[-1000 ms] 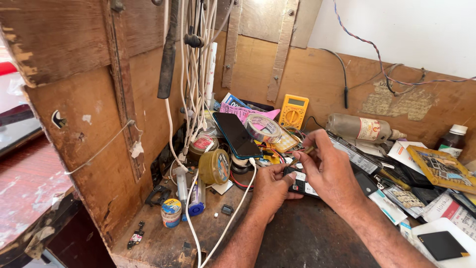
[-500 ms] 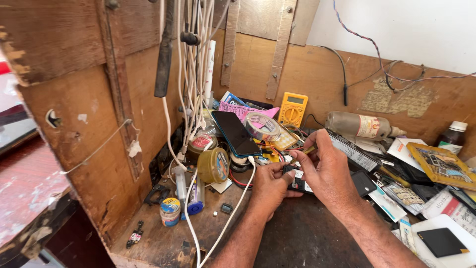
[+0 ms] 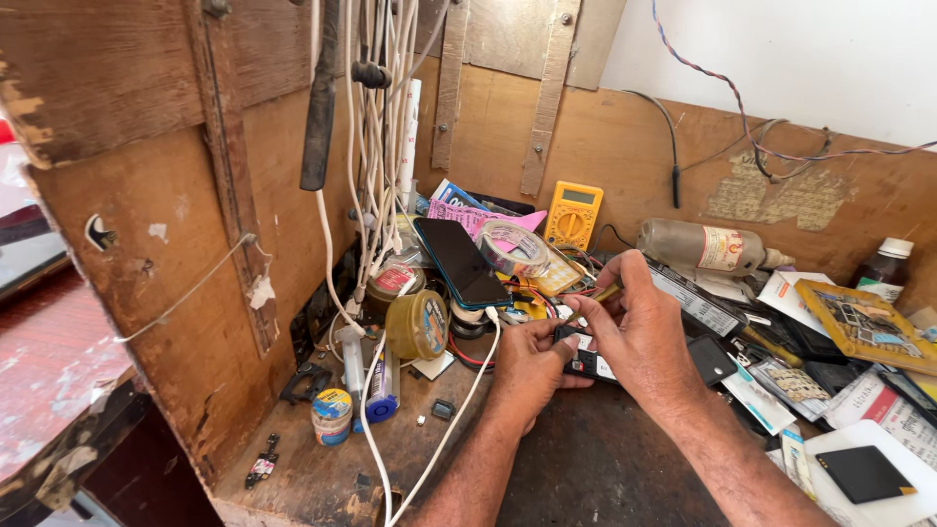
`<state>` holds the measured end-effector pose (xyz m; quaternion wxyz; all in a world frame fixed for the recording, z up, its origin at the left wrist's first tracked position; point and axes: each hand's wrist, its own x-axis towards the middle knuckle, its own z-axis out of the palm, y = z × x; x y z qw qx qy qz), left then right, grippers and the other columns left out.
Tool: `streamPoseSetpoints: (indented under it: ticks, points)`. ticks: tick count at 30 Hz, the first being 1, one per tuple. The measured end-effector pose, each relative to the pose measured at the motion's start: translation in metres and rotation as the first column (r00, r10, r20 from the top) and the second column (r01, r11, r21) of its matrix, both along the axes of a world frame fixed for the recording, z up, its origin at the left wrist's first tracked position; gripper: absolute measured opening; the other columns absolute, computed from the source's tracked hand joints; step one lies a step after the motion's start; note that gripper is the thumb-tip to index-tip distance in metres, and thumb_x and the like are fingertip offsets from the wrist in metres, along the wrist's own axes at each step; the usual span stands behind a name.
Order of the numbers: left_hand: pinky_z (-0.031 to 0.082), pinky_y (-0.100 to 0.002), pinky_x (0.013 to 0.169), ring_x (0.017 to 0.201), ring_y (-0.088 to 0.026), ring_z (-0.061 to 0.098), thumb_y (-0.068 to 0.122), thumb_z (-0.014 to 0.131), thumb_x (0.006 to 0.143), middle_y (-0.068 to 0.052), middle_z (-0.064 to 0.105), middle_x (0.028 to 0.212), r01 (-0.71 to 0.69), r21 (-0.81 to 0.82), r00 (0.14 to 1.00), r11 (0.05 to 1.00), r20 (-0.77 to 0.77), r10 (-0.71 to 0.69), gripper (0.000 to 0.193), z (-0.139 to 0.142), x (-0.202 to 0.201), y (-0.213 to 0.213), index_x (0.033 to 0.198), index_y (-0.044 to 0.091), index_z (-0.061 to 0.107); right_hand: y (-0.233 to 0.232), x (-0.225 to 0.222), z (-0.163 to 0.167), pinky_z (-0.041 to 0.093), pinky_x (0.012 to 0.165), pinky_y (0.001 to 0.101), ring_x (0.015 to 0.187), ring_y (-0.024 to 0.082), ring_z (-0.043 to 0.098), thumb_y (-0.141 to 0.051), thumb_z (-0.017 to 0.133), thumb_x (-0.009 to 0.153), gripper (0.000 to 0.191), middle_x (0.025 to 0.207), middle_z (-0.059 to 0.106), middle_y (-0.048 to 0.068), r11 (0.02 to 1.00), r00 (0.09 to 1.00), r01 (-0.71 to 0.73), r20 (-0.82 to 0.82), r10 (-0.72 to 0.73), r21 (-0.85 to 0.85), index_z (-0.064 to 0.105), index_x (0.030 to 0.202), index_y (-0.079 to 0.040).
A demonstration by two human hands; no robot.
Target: The person uses a screwdriver to remove screws from the back of a black mobile phone, removes the back cover, and then connects a white charging cable to the phone. The phone screen lights up, indicating it is charging.
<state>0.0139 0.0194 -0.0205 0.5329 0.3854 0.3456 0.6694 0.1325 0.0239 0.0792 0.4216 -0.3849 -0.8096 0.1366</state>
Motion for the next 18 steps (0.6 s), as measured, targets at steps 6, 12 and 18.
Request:
streamPoseSetpoints:
  ticks: [6, 12, 18]
  points:
    - [0.067, -0.032, 0.064, 0.080, -0.016, 0.073, 0.005, 0.061, 0.096, -0.011, 0.074, 0.100, 0.009, 0.036, 1.000, 0.999, 0.017, -0.009, 0.028, -0.0028, 0.0012, 0.0016, 0.120, -0.008, 0.069, 0.0057, 0.0003, 0.0007, 0.057, 0.051, 0.0238, 0.065, 0.008, 0.069, 0.003, 0.063, 0.091, 0.024, 0.086, 0.071, 0.007, 0.969, 0.965, -0.244, -0.112, 0.238, -0.038, 0.048, 0.108, -0.005]
    - [0.067, -0.032, 0.064, 0.080, -0.015, 0.073, 0.004, 0.061, 0.096, -0.012, 0.075, 0.100, -0.013, 0.027, 1.000, 1.000, 0.007, 0.012, 0.028, 0.0008, -0.0005, -0.0018, 0.122, -0.006, 0.066, 0.0011, -0.0047, 0.0006, 0.048, 0.046, 0.0291, 0.055, 0.013, 0.062, -0.005, 0.076, 0.094, 0.026, 0.071, 0.068, 0.013, 0.998, 1.000, -0.010, -0.020, 0.009, -0.065, 0.051, 0.102, -0.004]
    - [0.067, -0.032, 0.064, 0.079, -0.016, 0.073, 0.003, 0.061, 0.096, -0.012, 0.074, 0.099, -0.008, 0.014, 1.000, 1.000, -0.005, 0.008, 0.028, 0.0016, 0.0003, -0.0027, 0.121, -0.009, 0.066, 0.0045, -0.0010, -0.0042, 0.055, 0.049, 0.0232, 0.067, 0.008, 0.066, 0.005, 0.065, 0.090, 0.025, 0.088, 0.068, 0.006, 0.969, 0.962, -0.243, -0.117, 0.248, 0.054, 0.046, 0.105, -0.002]
